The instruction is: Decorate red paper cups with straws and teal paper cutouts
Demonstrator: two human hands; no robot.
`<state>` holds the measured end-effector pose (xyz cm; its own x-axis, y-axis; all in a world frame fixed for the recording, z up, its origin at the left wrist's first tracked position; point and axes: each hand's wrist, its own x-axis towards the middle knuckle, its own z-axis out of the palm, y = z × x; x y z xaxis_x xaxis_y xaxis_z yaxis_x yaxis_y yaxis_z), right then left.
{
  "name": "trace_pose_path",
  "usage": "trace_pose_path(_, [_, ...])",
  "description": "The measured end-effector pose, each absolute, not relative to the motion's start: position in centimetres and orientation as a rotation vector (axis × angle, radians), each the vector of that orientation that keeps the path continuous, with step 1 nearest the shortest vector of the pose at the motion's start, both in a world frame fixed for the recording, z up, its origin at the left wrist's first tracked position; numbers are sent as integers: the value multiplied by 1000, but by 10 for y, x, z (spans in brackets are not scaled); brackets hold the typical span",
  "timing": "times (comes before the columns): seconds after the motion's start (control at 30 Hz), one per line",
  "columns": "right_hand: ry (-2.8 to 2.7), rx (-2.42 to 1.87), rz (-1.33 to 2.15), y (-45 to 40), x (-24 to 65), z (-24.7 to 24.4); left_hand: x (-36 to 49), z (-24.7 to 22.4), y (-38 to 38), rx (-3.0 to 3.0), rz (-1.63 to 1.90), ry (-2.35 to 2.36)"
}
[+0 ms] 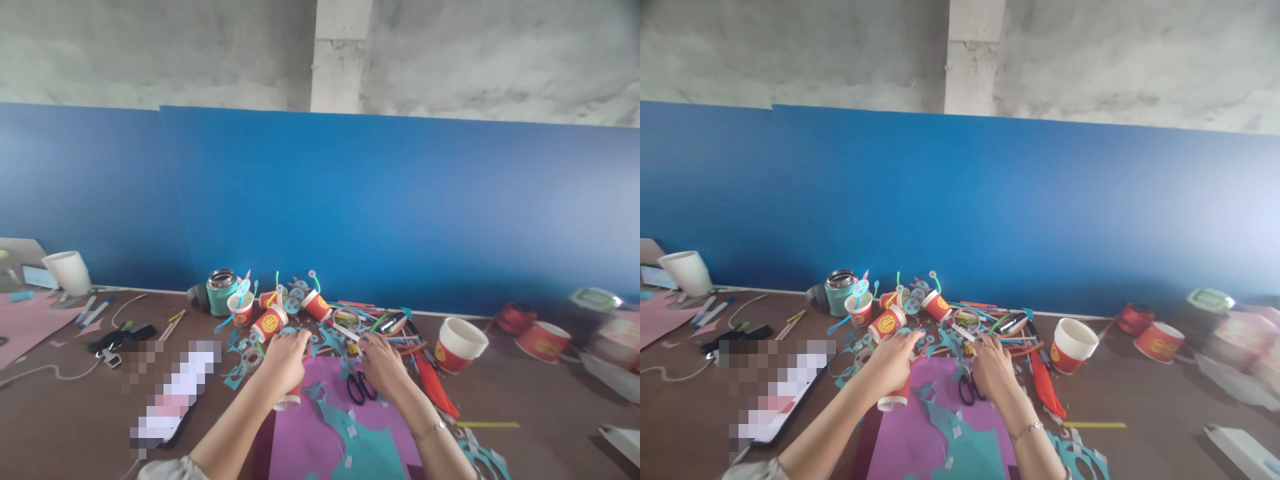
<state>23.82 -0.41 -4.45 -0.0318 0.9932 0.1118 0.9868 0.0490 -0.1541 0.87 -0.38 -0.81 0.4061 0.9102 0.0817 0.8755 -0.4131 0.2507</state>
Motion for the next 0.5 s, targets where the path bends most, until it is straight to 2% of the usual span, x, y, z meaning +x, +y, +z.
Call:
trace_pose_path(0.2, [-2267,-1811,406,-10,221,-39,4,-4,-2,2478,291,1615])
trace_pose_path(0.37, [-2378,-1783,343,-23,198,-53,0,-1,-2,2469,288,1633])
trace_pose_path(0.5, [-2451,-1604,489,-29,190,-54,-2,0,0,2459,275,1652])
